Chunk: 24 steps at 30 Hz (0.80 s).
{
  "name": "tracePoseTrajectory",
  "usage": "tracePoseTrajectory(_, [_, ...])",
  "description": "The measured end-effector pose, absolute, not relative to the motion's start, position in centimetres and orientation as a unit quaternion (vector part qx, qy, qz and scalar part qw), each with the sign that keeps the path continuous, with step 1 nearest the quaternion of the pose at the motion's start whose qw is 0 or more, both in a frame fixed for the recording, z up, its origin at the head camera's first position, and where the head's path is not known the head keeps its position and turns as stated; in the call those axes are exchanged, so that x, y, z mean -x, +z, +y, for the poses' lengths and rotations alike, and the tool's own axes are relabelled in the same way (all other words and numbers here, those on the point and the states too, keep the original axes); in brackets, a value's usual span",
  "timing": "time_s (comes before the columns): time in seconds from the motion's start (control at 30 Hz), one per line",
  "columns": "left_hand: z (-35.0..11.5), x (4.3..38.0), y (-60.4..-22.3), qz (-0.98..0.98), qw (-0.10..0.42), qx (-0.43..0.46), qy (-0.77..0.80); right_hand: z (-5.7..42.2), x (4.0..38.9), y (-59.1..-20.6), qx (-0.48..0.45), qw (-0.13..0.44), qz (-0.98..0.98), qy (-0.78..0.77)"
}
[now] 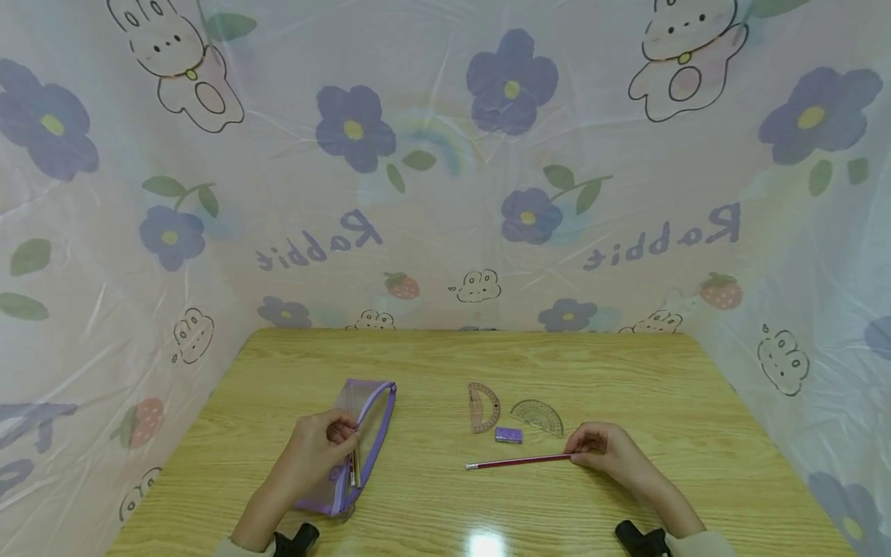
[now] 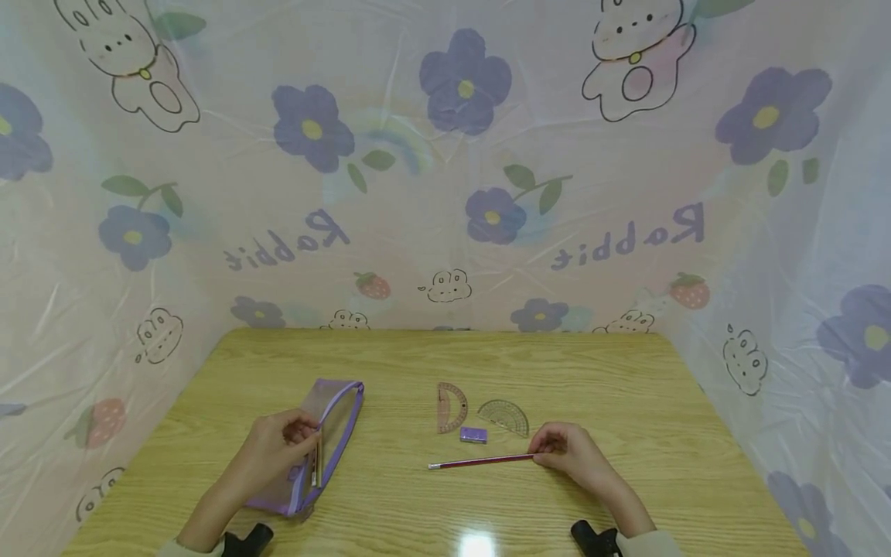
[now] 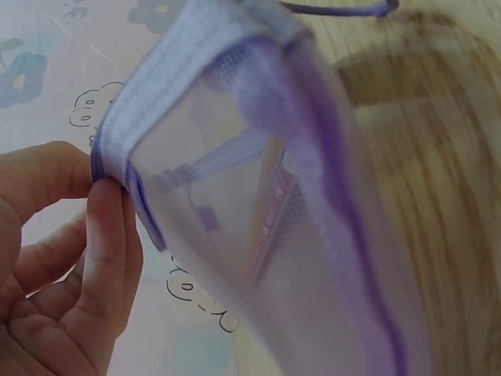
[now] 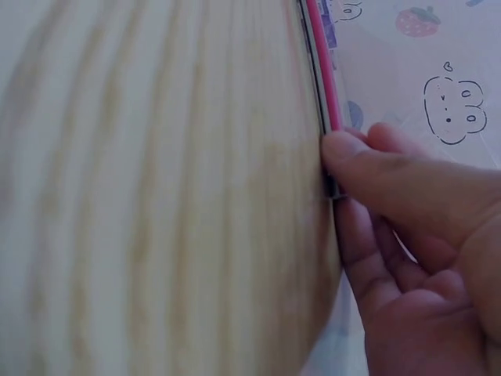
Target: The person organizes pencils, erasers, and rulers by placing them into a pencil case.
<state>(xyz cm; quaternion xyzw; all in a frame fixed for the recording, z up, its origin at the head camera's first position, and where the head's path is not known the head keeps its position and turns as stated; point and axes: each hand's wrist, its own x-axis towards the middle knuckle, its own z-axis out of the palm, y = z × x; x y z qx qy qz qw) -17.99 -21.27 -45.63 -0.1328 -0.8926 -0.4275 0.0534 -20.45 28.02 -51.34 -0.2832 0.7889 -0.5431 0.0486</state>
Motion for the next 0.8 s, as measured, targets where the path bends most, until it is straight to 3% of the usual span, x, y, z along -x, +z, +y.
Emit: tracePoseTrajectory(0.8, [-21.26, 17.59, -45.19, -0.894, 0.058, 0.138, -0.423, 27.48, 19.94, -51.03, 0.253, 0.004, 0.824, -0.507])
